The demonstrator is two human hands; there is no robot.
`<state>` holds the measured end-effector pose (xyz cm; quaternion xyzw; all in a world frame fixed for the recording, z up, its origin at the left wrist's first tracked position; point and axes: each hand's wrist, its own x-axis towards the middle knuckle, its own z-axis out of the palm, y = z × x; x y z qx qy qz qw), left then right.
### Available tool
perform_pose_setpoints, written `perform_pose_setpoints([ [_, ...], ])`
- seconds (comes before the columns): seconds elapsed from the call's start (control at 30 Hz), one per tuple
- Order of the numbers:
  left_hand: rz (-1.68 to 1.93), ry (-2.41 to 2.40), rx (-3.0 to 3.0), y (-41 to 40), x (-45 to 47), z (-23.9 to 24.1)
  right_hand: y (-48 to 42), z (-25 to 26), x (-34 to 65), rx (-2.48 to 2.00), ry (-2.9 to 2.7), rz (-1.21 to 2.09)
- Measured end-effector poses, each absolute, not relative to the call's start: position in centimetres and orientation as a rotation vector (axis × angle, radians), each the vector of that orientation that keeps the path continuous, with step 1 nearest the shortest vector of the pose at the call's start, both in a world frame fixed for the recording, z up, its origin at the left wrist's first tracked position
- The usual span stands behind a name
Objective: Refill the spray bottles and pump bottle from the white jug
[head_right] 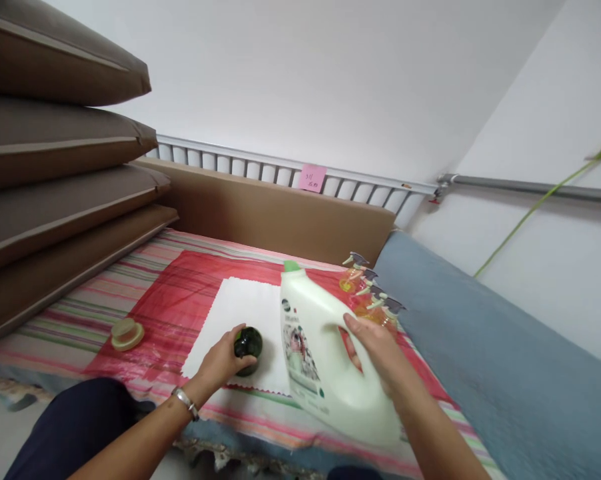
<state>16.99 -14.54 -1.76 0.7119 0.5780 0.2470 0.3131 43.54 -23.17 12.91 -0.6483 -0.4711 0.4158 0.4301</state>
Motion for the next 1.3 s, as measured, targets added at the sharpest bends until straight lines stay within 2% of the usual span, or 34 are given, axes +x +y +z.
perform_pose_setpoints([
  [0.33, 0.763, 1.428, 1.876, -14.0, 16.4, -2.3, -15.9, 3.9, 41.8, -1.246, -0.846, 0.498],
  [0.6, 0.728, 1.391, 1.912, -13.7, 15.9, -2.6, -12.5, -1.3, 42.5, -1.383, -0.921, 0.432],
  [0.8, 0.600, 1.473, 1.990, -14.3, 16.0, -1.9, -13.4, -1.4, 43.4, -1.452, -1.110, 0.472],
  [0.97, 0.641, 1.537, 2.007, -14.3, 16.4, -2.4, -14.5, -1.2, 43.8, -1.448, -1.237, 0.425],
  [1.17, 0.758, 1.535, 1.892, -13.8, 16.6, -2.7, -16.5, 1.3, 44.7, -1.315, -1.165, 0.171],
  [1.3, 0.880, 1.560, 1.743, -13.5, 16.2, -1.2, -18.6, 3.4, 43.4, -1.175, -1.139, 0.039],
])
